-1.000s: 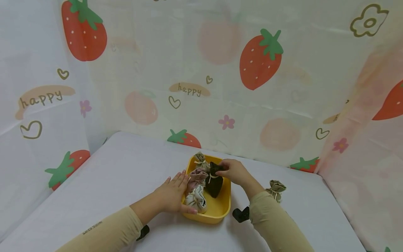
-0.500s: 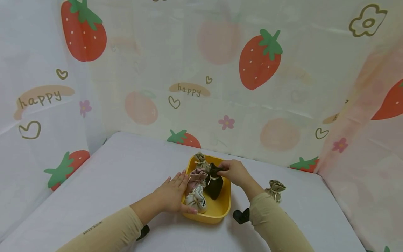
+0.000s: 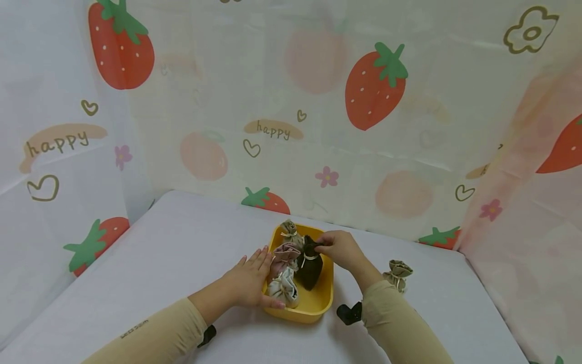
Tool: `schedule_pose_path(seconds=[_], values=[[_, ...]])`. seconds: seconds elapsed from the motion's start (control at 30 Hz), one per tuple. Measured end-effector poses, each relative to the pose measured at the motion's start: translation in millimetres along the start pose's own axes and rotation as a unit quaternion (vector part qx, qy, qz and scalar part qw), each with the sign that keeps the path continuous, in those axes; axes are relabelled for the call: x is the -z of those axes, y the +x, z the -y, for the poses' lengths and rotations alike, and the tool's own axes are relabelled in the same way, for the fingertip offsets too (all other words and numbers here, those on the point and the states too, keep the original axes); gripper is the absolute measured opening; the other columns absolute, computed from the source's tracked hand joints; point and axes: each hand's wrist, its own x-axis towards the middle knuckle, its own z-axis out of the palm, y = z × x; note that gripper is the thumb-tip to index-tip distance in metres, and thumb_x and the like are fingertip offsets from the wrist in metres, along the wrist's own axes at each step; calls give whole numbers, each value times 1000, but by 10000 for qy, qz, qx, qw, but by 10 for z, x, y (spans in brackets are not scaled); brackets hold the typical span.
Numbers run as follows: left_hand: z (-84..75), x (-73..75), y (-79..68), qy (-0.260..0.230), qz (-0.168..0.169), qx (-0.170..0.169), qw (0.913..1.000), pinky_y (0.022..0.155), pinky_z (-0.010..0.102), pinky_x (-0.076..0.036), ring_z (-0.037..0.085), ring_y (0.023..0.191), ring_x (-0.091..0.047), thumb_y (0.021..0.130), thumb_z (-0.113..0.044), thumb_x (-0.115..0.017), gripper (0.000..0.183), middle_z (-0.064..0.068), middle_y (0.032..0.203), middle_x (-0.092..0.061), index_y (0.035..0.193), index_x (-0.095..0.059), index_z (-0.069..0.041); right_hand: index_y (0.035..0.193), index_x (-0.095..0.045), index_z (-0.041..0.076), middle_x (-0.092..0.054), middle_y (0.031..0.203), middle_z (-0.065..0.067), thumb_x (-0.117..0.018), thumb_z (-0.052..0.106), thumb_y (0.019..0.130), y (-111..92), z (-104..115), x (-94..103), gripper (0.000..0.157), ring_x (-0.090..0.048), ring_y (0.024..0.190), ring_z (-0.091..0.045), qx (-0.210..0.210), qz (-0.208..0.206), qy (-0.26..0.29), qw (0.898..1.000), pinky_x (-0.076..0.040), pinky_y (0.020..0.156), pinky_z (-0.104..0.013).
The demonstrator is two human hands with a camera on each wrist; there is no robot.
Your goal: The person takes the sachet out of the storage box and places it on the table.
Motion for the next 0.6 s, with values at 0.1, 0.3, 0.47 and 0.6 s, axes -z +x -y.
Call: schedule_pose_path(seconds=[0.1,0.3,0.47,0.6], values=[[0,-1,2,17,6,6,10000,108,52,-16,31,139,-8,63,-86,-42,121,16,152,-7,146,-15,-2,82,-72,15,-65,74,8,-70,21,81,-16,30,20,6,-55,69,-11,4,-69,41,10000,-47,65,-28],[-8,6,-5,-3,19,18,10000,108,51,-16,31,139,-8,63,-86,-42,121,16,152,-7,146,-15,-2,83,-72,16,-66,75,8,-69,20,82,-55,75,86,5,-56,70,-10,204,-209,156,9995,-47,66,-28],[-19,18,-13,-28,28,25,10000,108,51,-16,30,139,-7,63,-85,-43,121,15,152,-6,146,-15,-2,85,-72,16,-67,77,6,-69,16,82,-86,96,175,5,-59,74,-10,365,-276,346,9984,-49,70,-30],[-22,24,-17,-31,24,56,10000,108,51,-15,30,139,-7,62,-86,-43,121,15,152,-7,146,-15,-2,88,-72,14,-68,82,3,-69,16,82,-132,148,270,7,-61,78,-12,445,-262,411,9978,-51,76,-34]])
